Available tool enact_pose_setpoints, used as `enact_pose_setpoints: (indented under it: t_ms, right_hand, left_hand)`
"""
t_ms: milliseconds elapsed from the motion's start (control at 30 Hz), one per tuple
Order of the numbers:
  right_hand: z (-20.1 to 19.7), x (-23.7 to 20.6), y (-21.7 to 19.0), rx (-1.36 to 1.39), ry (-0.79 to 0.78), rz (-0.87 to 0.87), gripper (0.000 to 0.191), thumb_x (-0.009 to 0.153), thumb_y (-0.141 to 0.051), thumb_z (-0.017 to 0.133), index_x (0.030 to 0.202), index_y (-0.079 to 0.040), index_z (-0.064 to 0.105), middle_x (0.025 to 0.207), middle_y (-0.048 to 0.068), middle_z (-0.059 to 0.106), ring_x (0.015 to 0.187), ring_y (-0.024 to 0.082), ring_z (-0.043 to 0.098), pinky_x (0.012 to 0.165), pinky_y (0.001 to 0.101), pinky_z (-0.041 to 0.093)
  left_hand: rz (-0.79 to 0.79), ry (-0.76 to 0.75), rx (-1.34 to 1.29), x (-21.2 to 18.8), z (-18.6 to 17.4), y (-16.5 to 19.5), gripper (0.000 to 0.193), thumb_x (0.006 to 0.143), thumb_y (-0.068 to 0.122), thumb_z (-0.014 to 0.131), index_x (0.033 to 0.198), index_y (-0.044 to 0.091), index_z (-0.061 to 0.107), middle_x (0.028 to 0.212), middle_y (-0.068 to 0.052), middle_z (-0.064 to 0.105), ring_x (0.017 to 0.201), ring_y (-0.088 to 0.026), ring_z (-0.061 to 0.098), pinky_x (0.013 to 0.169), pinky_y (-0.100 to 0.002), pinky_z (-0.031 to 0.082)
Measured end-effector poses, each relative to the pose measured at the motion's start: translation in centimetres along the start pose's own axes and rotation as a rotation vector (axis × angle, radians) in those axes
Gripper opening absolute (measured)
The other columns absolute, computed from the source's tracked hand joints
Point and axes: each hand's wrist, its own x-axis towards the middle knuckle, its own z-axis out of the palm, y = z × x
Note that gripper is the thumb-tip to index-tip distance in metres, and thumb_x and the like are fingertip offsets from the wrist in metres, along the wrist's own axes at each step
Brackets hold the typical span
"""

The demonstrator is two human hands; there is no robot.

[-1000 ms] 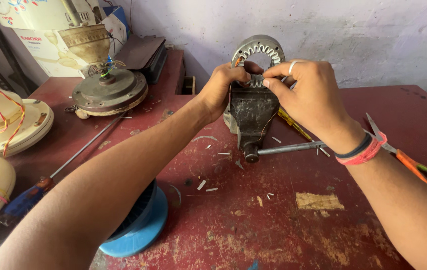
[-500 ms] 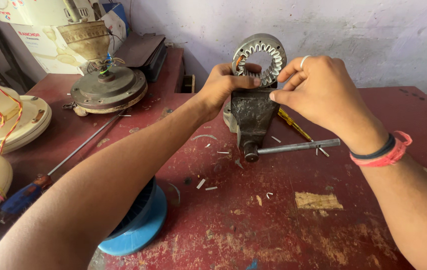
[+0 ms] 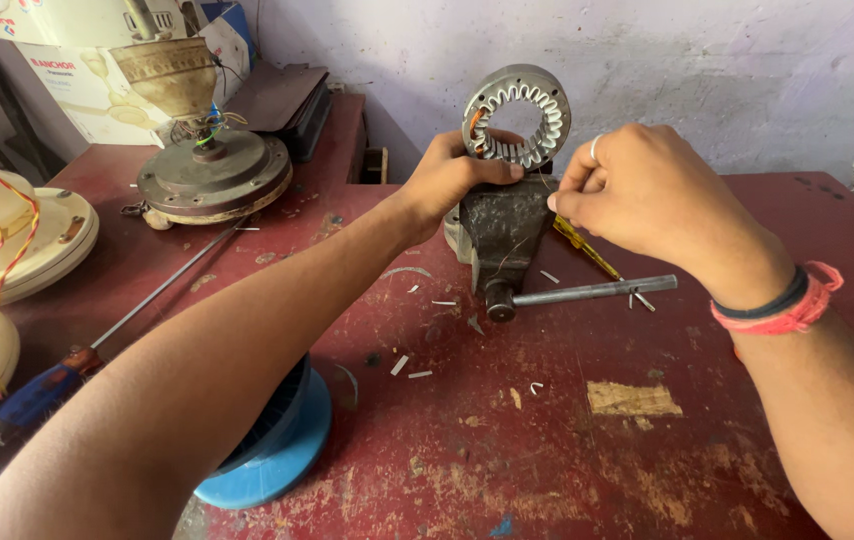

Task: The person works on a motor stator clamped in a bench vise, using a screwdriver and fingers to adjust or remove small white insulating pieces from the winding slots. The person rotates the stator and continues the same adjustment process throughout the clip.

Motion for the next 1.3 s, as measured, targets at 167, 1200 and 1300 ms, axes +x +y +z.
enact_pose_setpoints:
  t_ms: [167, 1200, 1300]
  right_hand:
    - [-0.6, -0.3, -0.5, -0.013, -0.112, -0.178, 0.029, 0.078, -0.006, 0.069, 0.106, -0.008, 0.077, 0.078, 0.009, 0.079, 0.068, 0.018, 0.074, 0.064, 0.0339, 0.057]
    - [-2.6, -1.8, -3.9, -0.196, -0.404, -0.127, 0.017, 0.083, -0.022, 0.076, 0.094, -0.010, 0.081, 0.064, 0.012, 0.074, 0.050, 0.024, 0.067, 0.058, 0.0375, 0.053]
    - [-2.5, -1.1, -3.0, -0.056, -0.405, -0.079, 0.020, 0.080, -0.022, 0.081, 0.094, -0.009, 0.080, 0.068, 0.010, 0.078, 0.057, 0.019, 0.070, 0.061, 0.0348, 0.055]
  left_hand:
    - [-0.008, -0.023, -0.035, 0.3, -0.2, -0.2, 0.048, 0.076, 0.010, 0.076, 0.122, 0.002, 0.068, 0.104, -0.015, 0.075, 0.098, -0.022, 0.072, 0.091, -0.035, 0.058]
    - [0.033, 0.019, 0.023, 0.4, -0.3, -0.6, 0.044, 0.076, 0.012, 0.081, 0.117, 0.002, 0.070, 0.099, -0.011, 0.077, 0.092, -0.019, 0.074, 0.086, -0.033, 0.061]
    - [0.024, 0.052, 0.041, 0.8, -0.2, -0.6, 0.045, 0.073, 0.012, 0.084, 0.115, 0.001, 0.070, 0.098, -0.012, 0.077, 0.090, -0.020, 0.074, 0.084, -0.034, 0.062]
